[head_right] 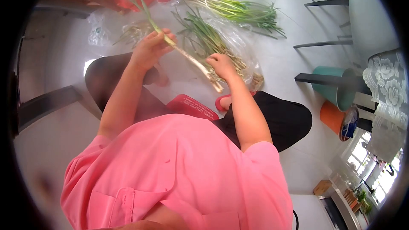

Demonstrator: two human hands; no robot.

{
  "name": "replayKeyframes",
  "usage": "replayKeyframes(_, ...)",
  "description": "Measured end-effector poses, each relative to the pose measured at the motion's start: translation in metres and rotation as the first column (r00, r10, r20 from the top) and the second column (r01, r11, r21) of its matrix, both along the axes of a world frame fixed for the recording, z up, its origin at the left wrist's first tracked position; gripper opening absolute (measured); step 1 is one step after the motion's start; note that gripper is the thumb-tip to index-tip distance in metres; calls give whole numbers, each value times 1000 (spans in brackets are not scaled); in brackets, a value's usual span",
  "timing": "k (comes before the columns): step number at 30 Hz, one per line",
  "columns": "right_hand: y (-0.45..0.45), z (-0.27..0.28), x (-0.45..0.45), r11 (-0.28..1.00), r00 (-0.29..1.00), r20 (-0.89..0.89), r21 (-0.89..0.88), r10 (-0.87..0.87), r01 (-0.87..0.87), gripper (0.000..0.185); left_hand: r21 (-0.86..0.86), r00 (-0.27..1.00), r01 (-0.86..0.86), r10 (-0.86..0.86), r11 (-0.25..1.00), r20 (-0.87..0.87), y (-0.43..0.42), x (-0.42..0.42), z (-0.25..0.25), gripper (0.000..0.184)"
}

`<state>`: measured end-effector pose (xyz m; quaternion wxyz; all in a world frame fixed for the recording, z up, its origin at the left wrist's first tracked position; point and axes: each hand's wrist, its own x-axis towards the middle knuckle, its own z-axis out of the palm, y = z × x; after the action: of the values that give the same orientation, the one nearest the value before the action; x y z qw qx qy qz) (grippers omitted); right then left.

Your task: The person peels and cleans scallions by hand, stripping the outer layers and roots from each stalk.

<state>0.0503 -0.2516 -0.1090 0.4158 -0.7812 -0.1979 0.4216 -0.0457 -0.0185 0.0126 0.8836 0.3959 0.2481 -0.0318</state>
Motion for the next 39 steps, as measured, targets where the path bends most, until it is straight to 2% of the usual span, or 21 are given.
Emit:
replayKeyframes(1, -3, -12, 0, 997, 994, 109, -71, -26, 34, 41, 3, 1000, -7, 7, 1000, -1, 0, 0, -1, 27)
replayKeyframes(3, -8, -27, -3, 995, 986, 165, -83, -32, 47, 46, -19, 990, 19, -16, 1000, 138, -1, -2, -2, 20)
replayKeyframes(6, -14, -47, -6, 984, 961, 276, -166, -10, 57, 53, 2, 983, 27, -27, 1000, 184, -4, -2, 2, 18)
replayKeyframes(8, -24, -89, -8, 996, 749, 661, -28, -49, 90, 44, 31, 979, 37, -42, 999, 199, -2, -2, -1, 17)
replayKeyframes(9, -24, -84, -6, 996, 749, 661, -27, -46, 85, 44, 60, 975, 51, -62, 997, 213, -1, -2, -2, 16)
replayKeyframes(11, -21, -57, 2, 973, 980, 199, -216, -33, 76, 32, 63, 976, 44, -57, 997, 209, -1, -2, -4, 16)
replayKeyframes(15, -2, 11, 9, 943, 971, 212, -285, -112, 171, 28, 63, 974, 40, -53, 997, 222, -2, -1, -4, 15)
replayKeyframes(17, 4, 30, 15, 908, 976, 211, -418, 55, 40, 28, 55, 971, 42, -54, 998, 235, -4, 0, -6, 14)
replayKeyframes(18, 1, 20, 16, 907, 976, 212, -419, 55, 40, 28, 48, 967, 44, -54, 998, 247, -5, 1, -7, 14)
replayKeyframes(20, -12, -22, 17, 988, 878, 466, -147, 106, -42, 31, 56, 966, 40, -53, 998, 251, -7, 2, -10, 15)
replayKeyframes(21, -18, -40, 12, 988, 878, 467, -146, 107, -43, 31, 63, 966, 37, -52, 997, 254, -8, 3, -11, 15)
replayKeyframes(22, -22, -48, 3, 984, 694, 701, -164, 165, -68, 33, 63, 966, 35, -50, 997, 254, -10, 3, -11, 15)
replayKeyframes(24, -22, -58, 0, 978, 450, 869, -188, 207, -87, 36, 65, 975, 16, -30, 998, 220, -12, 2, -11, 18)
replayKeyframes(25, -10, -40, -1, 999, 720, 694, 36, -7, -25, 36, 65, 976, 16, -30, 998, 217, -11, 1, -13, 18)
replayKeyframes(26, 2, -22, -1, 969, 894, 405, 224, -193, 107, 36, 59, 975, 40, -52, 997, 216, -11, 1, -15, 20)
replayKeyframes(27, 12, -2, -2, 970, 894, 404, 219, -193, 110, 36, 50, 974, 66, -75, 997, 214, -12, 0, -18, 24)
replayKeyframes(29, 31, 40, -2, 871, 968, -23, 432, -250, 235, 29, 41, 974, 80, -87, 996, 209, -14, 2, -23, 25)
replayKeyframes(30, 35, 56, -3, 871, 967, -22, 431, -253, 238, 29, 37, 974, 92, -98, 995, 207, -15, 3, -24, 25)
replayKeyframes(32, 39, 75, -7, 859, 944, -298, 438, -141, 266, 26, 50, 972, 86, -95, 995, 214, -18, 4, -25, 26)
replayKeyframes(34, 38, 76, -9, 848, 946, -290, 456, -145, 270, 23, 65, 972, 77, -89, 995, 218, -23, 4, -17, 26)
replayKeyframes(39, 34, 82, -10, 849, 976, -95, 482, -196, 217, 15, 73, 992, 38, -46, 997, 120, -24, 2, -10, 21)
